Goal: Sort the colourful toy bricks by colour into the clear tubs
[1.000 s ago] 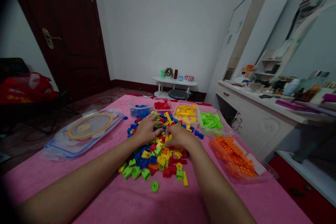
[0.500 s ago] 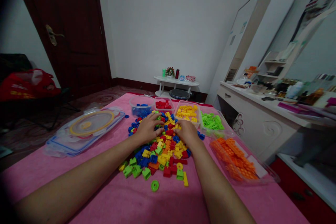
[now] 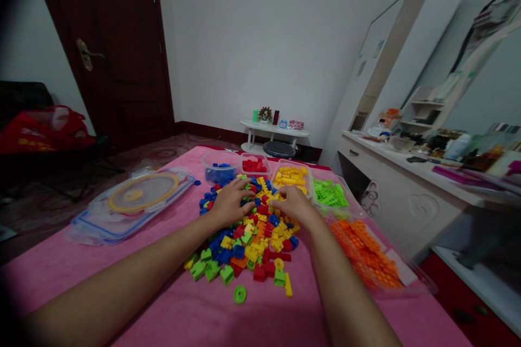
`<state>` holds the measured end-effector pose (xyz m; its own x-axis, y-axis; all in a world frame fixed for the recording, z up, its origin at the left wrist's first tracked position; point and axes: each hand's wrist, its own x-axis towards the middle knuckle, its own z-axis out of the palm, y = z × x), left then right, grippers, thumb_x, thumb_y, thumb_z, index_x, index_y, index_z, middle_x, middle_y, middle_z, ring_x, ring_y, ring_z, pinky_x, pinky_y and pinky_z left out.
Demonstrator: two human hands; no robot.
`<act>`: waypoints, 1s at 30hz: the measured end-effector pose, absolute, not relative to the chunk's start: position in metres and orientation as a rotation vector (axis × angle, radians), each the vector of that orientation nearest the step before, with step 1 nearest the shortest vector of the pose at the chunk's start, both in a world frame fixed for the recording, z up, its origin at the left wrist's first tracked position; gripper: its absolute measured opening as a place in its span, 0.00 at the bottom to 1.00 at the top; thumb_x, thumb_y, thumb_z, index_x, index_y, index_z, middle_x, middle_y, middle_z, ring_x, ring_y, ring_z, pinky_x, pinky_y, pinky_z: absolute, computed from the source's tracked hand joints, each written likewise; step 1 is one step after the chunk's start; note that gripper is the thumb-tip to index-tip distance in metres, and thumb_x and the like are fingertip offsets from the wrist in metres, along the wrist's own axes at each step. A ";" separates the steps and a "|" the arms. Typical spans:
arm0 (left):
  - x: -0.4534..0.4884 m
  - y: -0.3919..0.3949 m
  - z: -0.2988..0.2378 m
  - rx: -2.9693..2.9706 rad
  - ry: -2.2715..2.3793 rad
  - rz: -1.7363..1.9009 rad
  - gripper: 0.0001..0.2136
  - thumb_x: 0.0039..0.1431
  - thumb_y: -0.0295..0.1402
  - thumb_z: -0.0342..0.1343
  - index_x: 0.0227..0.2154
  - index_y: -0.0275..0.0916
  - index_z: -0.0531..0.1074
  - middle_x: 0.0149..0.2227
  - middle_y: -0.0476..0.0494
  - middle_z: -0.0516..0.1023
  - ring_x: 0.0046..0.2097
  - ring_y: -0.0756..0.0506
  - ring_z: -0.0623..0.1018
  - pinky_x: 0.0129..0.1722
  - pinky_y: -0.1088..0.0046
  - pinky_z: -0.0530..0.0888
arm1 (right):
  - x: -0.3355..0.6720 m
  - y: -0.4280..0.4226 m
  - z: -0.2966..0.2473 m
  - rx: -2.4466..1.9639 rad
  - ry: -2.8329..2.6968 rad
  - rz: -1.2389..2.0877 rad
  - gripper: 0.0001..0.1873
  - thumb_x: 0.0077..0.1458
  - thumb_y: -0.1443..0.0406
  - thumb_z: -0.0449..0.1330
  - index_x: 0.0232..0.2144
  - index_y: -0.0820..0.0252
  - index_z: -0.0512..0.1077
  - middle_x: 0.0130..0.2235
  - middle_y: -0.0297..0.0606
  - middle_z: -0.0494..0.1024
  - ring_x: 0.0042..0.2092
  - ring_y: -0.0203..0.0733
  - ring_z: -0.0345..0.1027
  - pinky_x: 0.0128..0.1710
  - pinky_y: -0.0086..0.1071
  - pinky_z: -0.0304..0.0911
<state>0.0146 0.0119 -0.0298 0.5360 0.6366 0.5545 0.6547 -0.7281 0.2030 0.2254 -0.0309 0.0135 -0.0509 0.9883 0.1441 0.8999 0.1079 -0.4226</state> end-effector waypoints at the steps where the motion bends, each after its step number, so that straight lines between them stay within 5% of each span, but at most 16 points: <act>1: 0.015 0.012 -0.030 -2.728 -1.149 -0.969 0.12 0.53 0.38 0.57 0.40 0.44 0.77 0.57 0.45 0.66 0.58 0.39 0.63 0.59 0.58 0.62 | 0.224 -0.029 0.016 -1.897 -2.004 0.284 0.11 0.46 0.59 0.61 0.23 0.62 0.74 0.23 0.34 0.74 0.26 0.36 0.65 0.24 0.27 0.55; 4: 0.016 0.009 -0.030 -2.729 -1.158 -0.997 0.13 0.54 0.40 0.56 0.41 0.43 0.76 0.57 0.43 0.67 0.59 0.38 0.63 0.59 0.58 0.61 | 0.225 -0.013 0.027 -2.061 -1.921 0.150 0.11 0.44 0.59 0.62 0.22 0.63 0.74 0.23 0.38 0.74 0.28 0.40 0.68 0.26 0.29 0.57; 9: 0.012 0.010 -0.019 -2.684 -1.165 -1.223 0.18 0.60 0.45 0.48 0.48 0.43 0.72 0.60 0.41 0.63 0.60 0.40 0.63 0.59 0.61 0.62 | 0.240 0.014 0.039 -2.047 -1.635 -0.280 0.27 0.47 0.53 0.61 0.46 0.64 0.71 0.49 0.52 0.73 0.50 0.53 0.66 0.44 0.38 0.62; 11: 0.004 0.020 -0.011 -2.619 -1.241 -1.327 0.17 0.61 0.43 0.47 0.47 0.43 0.72 0.58 0.41 0.64 0.58 0.42 0.65 0.58 0.64 0.63 | 0.240 0.015 0.031 -1.968 -1.634 -0.326 0.31 0.47 0.53 0.61 0.50 0.64 0.69 0.52 0.52 0.71 0.52 0.53 0.65 0.48 0.40 0.61; 15: -0.024 0.051 0.000 -2.408 -1.619 -1.336 0.12 0.58 0.29 0.47 0.42 0.35 0.72 0.45 0.39 0.72 0.50 0.44 0.71 0.53 0.67 0.67 | 0.226 0.000 -0.003 -1.780 -1.716 -0.038 0.23 0.50 0.57 0.59 0.46 0.64 0.72 0.47 0.48 0.75 0.44 0.46 0.71 0.44 0.37 0.64; 19: -0.045 0.071 0.002 -2.214 -1.777 -1.245 0.14 0.51 0.21 0.47 0.41 0.34 0.69 0.44 0.37 0.70 0.50 0.42 0.70 0.52 0.67 0.67 | 0.210 -0.014 -0.020 -1.680 -1.705 0.097 0.16 0.48 0.64 0.59 0.40 0.62 0.74 0.43 0.44 0.76 0.39 0.43 0.73 0.41 0.35 0.66; 22: -0.052 0.072 0.001 -2.057 -1.868 -1.203 0.15 0.51 0.21 0.46 0.43 0.34 0.68 0.45 0.36 0.69 0.51 0.42 0.70 0.50 0.67 0.68 | 0.204 -0.017 -0.013 -1.601 -1.681 0.075 0.12 0.48 0.66 0.58 0.36 0.62 0.75 0.41 0.44 0.77 0.38 0.41 0.73 0.42 0.35 0.66; 30: -0.059 0.067 -0.015 -2.245 -2.023 -0.399 0.12 0.56 0.28 0.48 0.39 0.31 0.73 0.42 0.29 0.76 0.47 0.36 0.75 0.44 0.63 0.72 | 0.200 -0.022 -0.002 -1.427 -1.669 0.015 0.10 0.48 0.65 0.55 0.30 0.62 0.76 0.37 0.43 0.77 0.39 0.43 0.71 0.42 0.35 0.65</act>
<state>-0.0592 0.0671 -0.0149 0.0872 0.9632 0.2542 0.9876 -0.1170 0.1047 0.1995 -0.0216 -0.0018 0.0844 0.7885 0.6093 0.7777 0.3302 -0.5350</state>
